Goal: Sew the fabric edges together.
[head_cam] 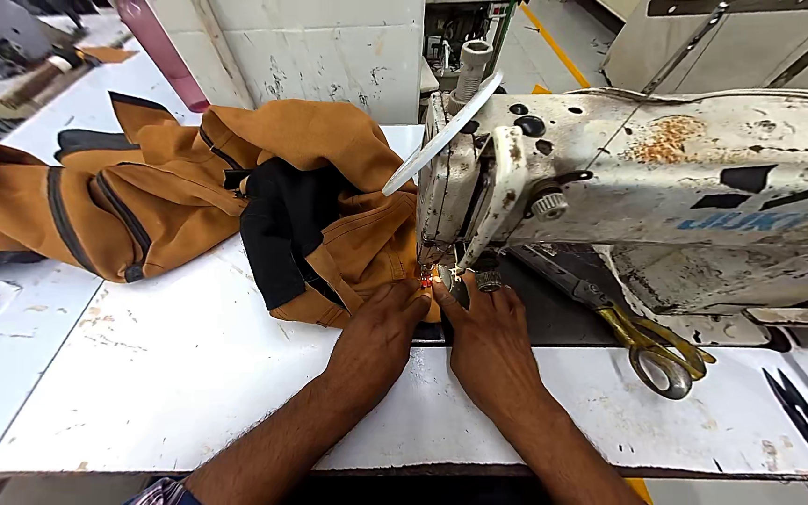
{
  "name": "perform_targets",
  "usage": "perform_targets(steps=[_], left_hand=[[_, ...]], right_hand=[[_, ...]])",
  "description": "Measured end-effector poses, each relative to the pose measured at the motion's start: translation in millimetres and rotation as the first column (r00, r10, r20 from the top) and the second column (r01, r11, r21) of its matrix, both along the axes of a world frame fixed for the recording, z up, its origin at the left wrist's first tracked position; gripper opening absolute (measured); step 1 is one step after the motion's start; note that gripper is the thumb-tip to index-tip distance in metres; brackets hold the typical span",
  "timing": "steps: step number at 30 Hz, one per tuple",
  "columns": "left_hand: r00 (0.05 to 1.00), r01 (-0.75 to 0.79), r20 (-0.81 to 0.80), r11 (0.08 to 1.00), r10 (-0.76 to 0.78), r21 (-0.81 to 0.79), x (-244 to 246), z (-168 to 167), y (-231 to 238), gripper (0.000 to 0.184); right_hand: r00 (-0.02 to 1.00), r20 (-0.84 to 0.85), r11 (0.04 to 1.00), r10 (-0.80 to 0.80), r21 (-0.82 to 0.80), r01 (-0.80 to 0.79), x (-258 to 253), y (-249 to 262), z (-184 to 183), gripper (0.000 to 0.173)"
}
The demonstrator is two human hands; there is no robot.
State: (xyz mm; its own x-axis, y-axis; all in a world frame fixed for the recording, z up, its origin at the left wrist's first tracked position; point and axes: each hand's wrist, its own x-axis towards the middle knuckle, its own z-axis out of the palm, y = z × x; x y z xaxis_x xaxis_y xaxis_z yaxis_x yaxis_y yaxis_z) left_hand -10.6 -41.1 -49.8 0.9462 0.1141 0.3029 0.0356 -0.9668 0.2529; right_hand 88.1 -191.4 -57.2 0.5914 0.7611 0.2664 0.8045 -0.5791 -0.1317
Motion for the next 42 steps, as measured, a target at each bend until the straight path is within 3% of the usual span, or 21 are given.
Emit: perform_targets(steps=[14,20,24,28,32,35,42], left_hand=[[0.999,-0.006,-0.047,0.999,0.004,-0.039,3,6,5,0.031],[0.991,0.042,-0.123,0.995,-0.053,-0.092,1,18,8,0.03],[0.966,0.192,-0.156,0.976,-0.206,-0.104,-6,33,24,0.021],[0.952,0.288,-0.09,0.956,-0.291,-0.049,-10,33,26,0.016],[0.971,0.2,-0.109,0.971,-0.215,-0.13,-2,41,27,0.018],[0.97,0.08,-0.209,0.977,-0.122,-0.199,5,54,28,0.016],[0.963,0.016,-0.258,0.969,-0.082,-0.248,8,58,28,0.013]], right_hand=[[0.988,-0.153,0.999,-0.034,0.014,0.036,4,1,1,0.055],[0.992,-0.127,0.999,-0.024,0.041,0.029,4,-2,-5,0.054],[0.988,-0.157,0.987,-0.007,0.157,0.032,4,-5,-5,0.049],[0.946,-0.296,0.891,0.131,0.454,0.019,1,-17,3,0.035],[0.896,-0.372,0.892,0.243,0.449,-0.055,6,-20,4,0.029],[0.883,-0.394,0.916,0.257,0.39,-0.093,10,-20,5,0.028],[0.871,-0.402,0.917,0.283,0.381,-0.122,15,-23,8,0.025]])
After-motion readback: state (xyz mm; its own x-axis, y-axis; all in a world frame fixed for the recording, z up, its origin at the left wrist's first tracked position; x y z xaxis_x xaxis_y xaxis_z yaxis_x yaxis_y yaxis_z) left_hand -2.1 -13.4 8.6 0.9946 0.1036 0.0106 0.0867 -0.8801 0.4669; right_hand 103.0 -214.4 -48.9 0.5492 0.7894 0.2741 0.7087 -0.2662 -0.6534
